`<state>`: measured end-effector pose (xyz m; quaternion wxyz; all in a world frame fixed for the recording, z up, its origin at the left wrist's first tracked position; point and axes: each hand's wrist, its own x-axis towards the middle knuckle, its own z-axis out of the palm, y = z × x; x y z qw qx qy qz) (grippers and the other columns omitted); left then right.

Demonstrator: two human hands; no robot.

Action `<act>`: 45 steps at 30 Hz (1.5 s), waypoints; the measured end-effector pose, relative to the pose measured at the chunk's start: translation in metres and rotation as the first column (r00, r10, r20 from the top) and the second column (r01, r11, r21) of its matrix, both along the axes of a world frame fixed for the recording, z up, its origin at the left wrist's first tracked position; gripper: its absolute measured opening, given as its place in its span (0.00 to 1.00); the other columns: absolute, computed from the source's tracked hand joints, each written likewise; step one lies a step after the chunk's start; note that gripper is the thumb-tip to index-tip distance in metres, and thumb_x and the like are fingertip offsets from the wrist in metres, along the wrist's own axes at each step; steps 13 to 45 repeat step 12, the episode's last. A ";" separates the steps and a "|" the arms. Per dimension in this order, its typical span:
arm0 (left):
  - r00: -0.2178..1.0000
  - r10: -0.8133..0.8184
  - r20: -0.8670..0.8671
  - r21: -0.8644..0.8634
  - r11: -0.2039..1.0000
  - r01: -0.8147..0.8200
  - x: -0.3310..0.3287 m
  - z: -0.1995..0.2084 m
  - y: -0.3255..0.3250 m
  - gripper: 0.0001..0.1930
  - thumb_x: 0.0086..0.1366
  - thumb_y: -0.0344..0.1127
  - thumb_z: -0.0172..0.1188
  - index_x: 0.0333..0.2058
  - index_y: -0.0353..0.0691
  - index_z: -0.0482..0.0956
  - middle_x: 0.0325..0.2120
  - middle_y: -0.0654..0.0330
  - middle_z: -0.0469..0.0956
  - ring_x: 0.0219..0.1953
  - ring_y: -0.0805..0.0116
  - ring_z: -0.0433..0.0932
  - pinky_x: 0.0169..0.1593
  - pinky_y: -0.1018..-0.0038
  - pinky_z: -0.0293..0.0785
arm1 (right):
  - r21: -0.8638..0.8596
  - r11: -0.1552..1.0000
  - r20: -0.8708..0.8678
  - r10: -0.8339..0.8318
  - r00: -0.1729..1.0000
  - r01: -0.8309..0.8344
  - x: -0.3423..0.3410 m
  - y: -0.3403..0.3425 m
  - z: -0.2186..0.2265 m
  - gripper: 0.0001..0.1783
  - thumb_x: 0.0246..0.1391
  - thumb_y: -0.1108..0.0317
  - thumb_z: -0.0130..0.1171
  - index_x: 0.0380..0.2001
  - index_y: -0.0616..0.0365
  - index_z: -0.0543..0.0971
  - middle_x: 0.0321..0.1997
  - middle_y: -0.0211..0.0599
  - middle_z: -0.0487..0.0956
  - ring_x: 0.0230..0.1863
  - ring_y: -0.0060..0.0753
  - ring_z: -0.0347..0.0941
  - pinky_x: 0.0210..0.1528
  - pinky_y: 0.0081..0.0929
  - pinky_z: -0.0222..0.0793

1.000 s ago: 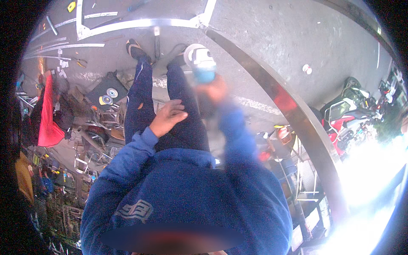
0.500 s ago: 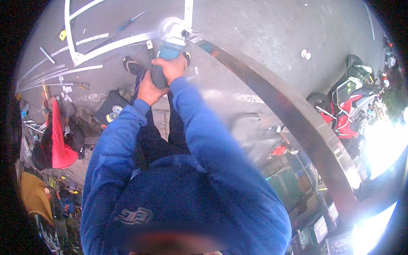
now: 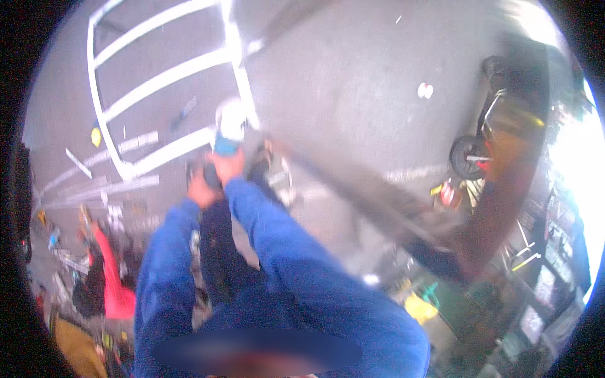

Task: The person uses an angle grinder to smooth the edges of a white metal frame on the ground. They reposition the frame and continue grinding different sections while another person works nearby.

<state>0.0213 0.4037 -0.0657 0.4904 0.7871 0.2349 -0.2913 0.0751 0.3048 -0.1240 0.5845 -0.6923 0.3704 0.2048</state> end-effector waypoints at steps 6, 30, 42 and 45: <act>0.993 0.013 -0.118 -0.035 0.999 -0.017 -0.010 0.002 -0.002 0.41 0.32 0.38 0.78 0.50 0.35 0.71 0.48 0.49 0.77 0.51 0.52 0.77 0.56 0.63 0.71 | 0.111 0.991 0.076 0.067 0.995 -0.075 -0.009 -0.012 0.018 0.33 0.30 0.69 0.76 0.45 0.61 0.75 0.43 0.38 0.80 0.43 0.36 0.77 0.47 0.34 0.73; 0.989 -0.078 -0.122 -0.098 0.993 0.066 0.011 0.000 -0.005 0.44 0.29 0.40 0.77 0.50 0.33 0.70 0.45 0.49 0.79 0.47 0.54 0.80 0.53 0.64 0.75 | 0.019 0.996 -0.079 0.090 0.993 -0.089 0.015 -0.015 0.035 0.31 0.30 0.64 0.76 0.42 0.63 0.77 0.41 0.41 0.81 0.39 0.37 0.78 0.44 0.35 0.73; 0.989 -0.078 -0.122 -0.098 0.993 0.066 0.011 0.000 -0.005 0.44 0.29 0.40 0.77 0.50 0.33 0.70 0.45 0.49 0.79 0.47 0.54 0.80 0.53 0.64 0.75 | 0.019 0.996 -0.079 0.090 0.993 -0.089 0.015 -0.015 0.035 0.31 0.30 0.64 0.76 0.42 0.63 0.77 0.41 0.41 0.81 0.39 0.37 0.78 0.44 0.35 0.73; 0.989 -0.078 -0.122 -0.098 0.993 0.066 0.011 0.000 -0.005 0.44 0.29 0.40 0.77 0.50 0.33 0.70 0.45 0.49 0.79 0.47 0.54 0.80 0.53 0.64 0.75 | 0.019 0.996 -0.079 0.090 0.993 -0.089 0.015 -0.015 0.035 0.31 0.30 0.64 0.76 0.42 0.63 0.77 0.41 0.41 0.81 0.39 0.37 0.78 0.44 0.35 0.73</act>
